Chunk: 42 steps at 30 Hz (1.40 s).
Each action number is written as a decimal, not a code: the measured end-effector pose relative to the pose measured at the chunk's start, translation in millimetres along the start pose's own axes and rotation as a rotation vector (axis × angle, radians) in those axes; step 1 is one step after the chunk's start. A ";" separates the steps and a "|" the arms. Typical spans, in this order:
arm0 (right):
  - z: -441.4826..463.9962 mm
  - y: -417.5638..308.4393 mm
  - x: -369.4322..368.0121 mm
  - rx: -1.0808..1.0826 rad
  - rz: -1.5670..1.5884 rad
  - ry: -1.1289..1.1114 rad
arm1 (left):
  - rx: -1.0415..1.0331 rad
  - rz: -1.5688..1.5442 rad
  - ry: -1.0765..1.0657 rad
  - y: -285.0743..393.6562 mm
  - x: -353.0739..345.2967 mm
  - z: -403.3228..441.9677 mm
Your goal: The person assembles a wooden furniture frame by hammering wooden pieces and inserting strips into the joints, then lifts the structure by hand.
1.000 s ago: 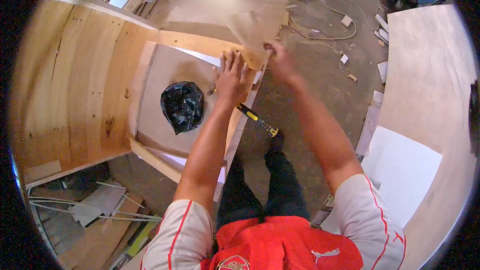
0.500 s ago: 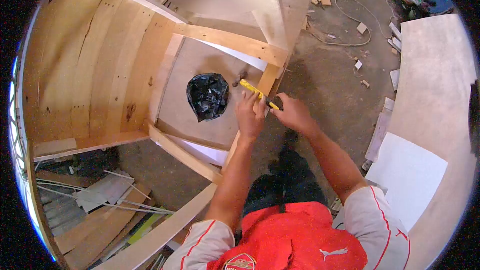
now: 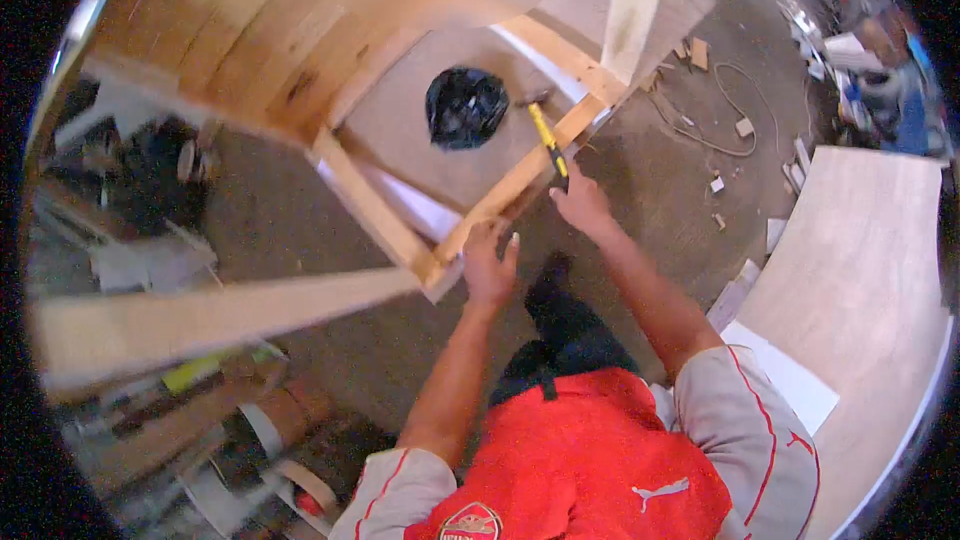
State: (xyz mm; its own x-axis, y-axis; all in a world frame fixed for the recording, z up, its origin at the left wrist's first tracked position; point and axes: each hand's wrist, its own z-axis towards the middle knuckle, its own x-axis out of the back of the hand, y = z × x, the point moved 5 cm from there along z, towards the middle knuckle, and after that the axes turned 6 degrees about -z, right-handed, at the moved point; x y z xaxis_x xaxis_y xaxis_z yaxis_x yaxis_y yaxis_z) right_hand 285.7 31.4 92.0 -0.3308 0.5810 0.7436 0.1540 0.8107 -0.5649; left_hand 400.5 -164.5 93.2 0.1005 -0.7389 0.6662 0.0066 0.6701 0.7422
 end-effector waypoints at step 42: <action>11.3 -166.7 -119.3 1.343 -0.716 -0.748 | 0.051 -1.978 1.830 -185.5 -33.3 -47.3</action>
State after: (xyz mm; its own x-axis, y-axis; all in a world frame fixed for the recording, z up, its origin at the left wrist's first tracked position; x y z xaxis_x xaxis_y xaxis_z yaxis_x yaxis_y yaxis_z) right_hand 289.0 -173.8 93.5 -0.3743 -0.3248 0.8686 -0.9208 0.0191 -0.3896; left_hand 443.0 -260.9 -70.1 0.2252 0.4927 -0.8405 0.9690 -0.2029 0.1407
